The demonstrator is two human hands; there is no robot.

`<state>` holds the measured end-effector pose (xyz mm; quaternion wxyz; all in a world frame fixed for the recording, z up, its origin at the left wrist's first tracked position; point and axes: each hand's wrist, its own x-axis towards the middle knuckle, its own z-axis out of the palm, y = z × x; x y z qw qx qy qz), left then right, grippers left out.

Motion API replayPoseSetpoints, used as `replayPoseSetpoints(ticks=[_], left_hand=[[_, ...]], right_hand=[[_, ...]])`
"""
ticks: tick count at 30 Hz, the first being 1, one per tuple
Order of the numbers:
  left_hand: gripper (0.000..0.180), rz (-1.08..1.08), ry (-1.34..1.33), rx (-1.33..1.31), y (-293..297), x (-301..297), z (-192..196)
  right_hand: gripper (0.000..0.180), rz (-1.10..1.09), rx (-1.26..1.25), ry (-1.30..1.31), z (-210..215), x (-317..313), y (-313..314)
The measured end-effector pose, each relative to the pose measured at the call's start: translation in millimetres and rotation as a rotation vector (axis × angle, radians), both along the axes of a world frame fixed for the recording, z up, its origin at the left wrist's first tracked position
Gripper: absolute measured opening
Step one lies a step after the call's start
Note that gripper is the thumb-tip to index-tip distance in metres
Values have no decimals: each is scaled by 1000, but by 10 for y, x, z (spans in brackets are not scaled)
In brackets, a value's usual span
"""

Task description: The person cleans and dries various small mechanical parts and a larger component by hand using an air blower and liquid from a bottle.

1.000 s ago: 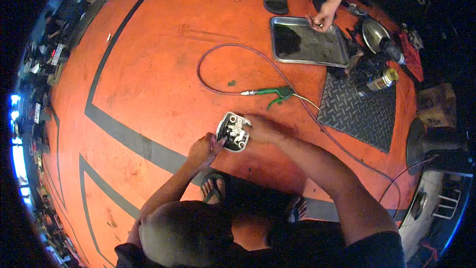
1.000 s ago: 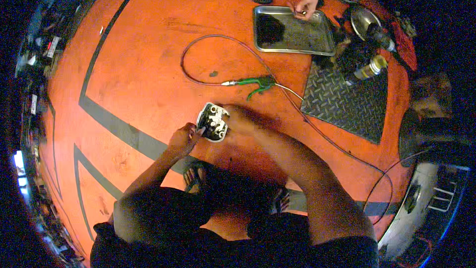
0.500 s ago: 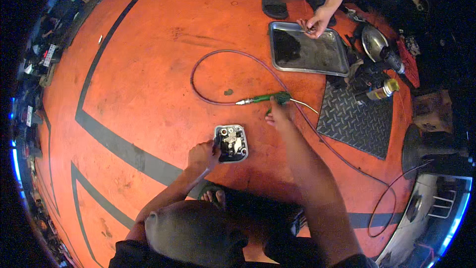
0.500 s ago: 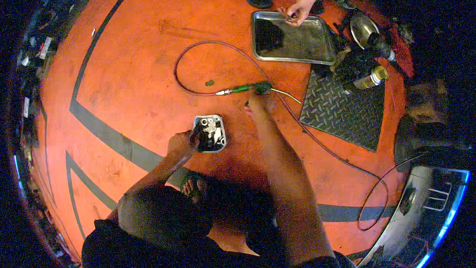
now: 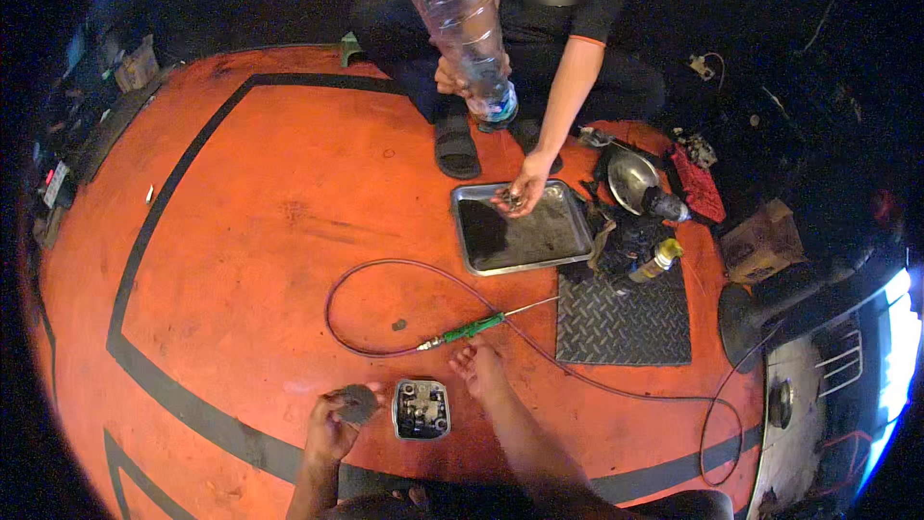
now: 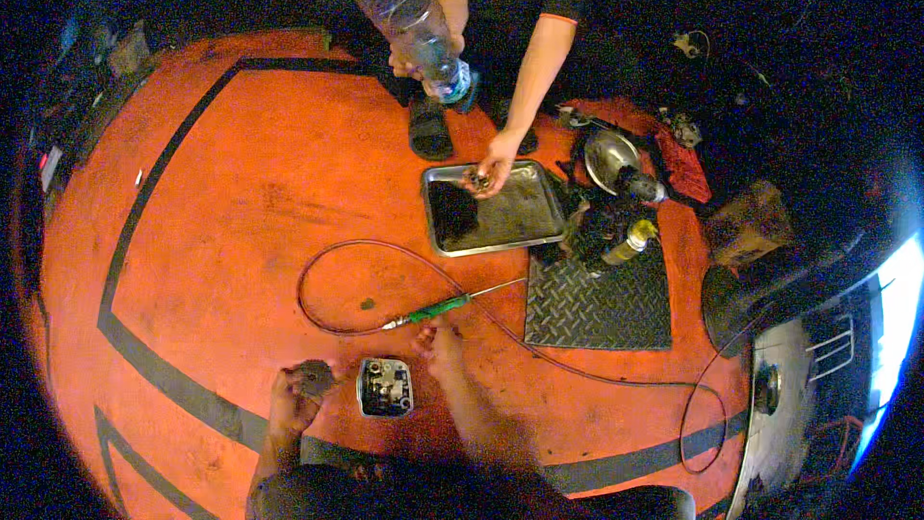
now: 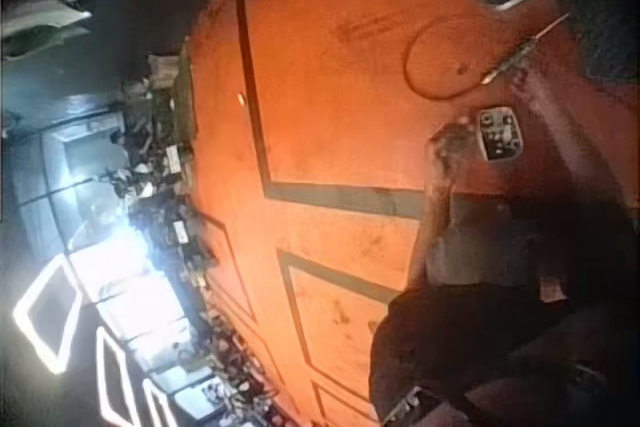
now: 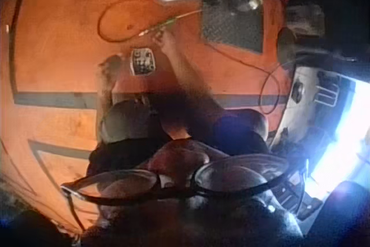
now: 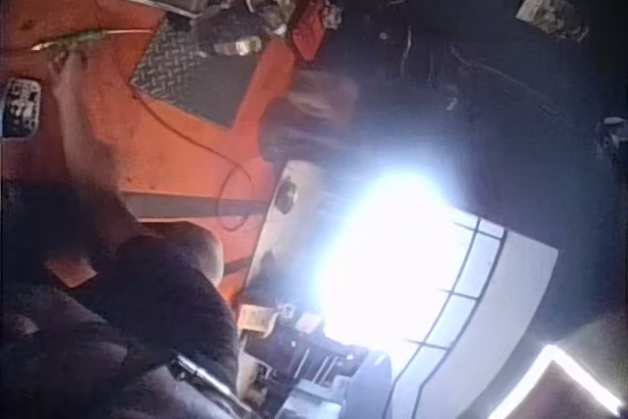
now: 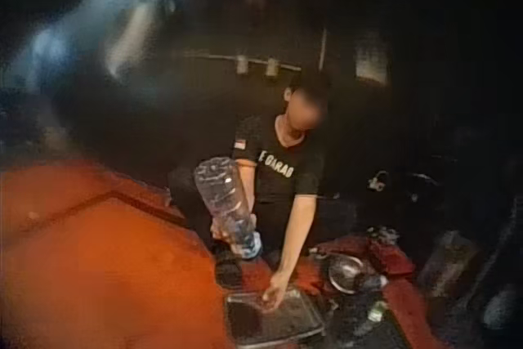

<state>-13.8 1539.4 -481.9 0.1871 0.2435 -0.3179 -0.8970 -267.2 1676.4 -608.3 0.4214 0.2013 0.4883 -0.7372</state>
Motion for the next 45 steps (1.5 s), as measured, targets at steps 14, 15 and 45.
replayPoseSetpoints(ticks=[14, 15, 45], left_hand=[[29, 252, -15, 99, -142, -43, -430], [25, 272, -13, 1, -99, -140, -356], [25, 242, 31, 20, 4, -661, -107]], right_hand=[[52, -154, 853, 894, -617, 93, -522], [51, -177, 915, 814, -614, 66, -643], [55, -612, 752, 1073, 1564, 3, 288]])
